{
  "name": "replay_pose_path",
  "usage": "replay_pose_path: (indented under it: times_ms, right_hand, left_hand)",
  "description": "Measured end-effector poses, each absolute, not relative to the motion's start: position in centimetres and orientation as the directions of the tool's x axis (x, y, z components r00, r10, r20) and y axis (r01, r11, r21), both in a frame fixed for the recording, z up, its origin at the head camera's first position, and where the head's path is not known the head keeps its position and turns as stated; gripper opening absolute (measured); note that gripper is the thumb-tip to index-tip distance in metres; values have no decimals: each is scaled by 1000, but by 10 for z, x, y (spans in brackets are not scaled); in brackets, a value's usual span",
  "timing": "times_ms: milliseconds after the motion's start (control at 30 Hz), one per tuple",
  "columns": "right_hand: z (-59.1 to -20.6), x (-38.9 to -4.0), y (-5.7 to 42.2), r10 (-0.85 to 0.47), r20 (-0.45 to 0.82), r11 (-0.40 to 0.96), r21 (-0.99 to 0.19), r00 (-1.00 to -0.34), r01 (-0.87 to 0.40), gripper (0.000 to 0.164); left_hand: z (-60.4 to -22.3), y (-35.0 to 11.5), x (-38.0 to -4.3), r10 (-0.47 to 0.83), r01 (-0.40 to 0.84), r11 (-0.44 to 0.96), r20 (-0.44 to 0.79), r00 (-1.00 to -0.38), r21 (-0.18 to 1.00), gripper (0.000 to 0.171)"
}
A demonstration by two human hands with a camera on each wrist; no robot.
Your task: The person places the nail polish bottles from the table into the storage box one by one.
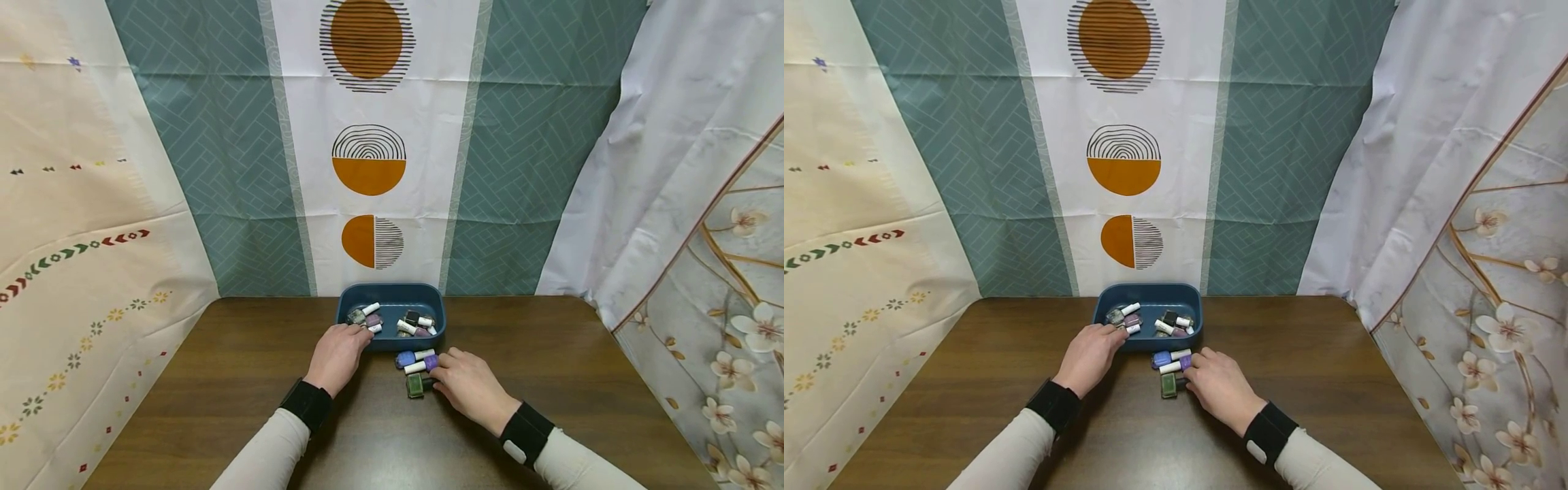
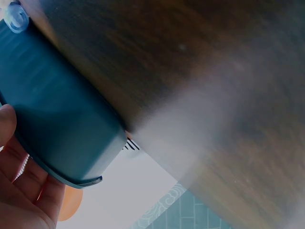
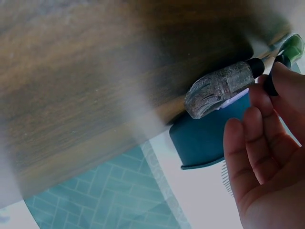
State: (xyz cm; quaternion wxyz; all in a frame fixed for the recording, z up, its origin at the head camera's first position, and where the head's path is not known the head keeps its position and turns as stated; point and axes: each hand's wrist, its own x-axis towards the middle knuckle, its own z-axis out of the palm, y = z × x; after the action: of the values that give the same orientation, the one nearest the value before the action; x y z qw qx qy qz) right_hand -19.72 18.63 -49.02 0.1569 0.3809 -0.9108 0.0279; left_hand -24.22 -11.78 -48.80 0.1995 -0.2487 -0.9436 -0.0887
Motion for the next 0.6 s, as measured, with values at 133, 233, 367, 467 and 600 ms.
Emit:
replay_pose_path:
  times_ms: [133, 233, 367, 467, 600]
  right_hand:
    - [-490, -197, 188, -691, 345, 697, 85, -635, -712, 18]
    - [-489, -197, 189, -693, 381, 690, 105, -612, -716, 18]
    - [-484, -198, 189, -684, 416, 692, 113, -599, -713, 19]
    - [-479, -198, 189, -673, 431, 697, 94, -602, -711, 20]
    - [-471, -198, 189, -657, 449, 700, 65, -605, -711, 21]
  left_hand:
    - [-488, -118, -242, 434, 510, 857, 428, -793, 76, 13]
    - [-488, -118, -242, 435, 514, 854, 434, -789, 79, 12]
    - [-488, -118, -242, 435, 517, 852, 438, -787, 83, 12]
    - [-488, -118, -242, 434, 517, 852, 439, -787, 84, 12]
    - [-488, -118, -242, 436, 518, 851, 439, -786, 82, 12]
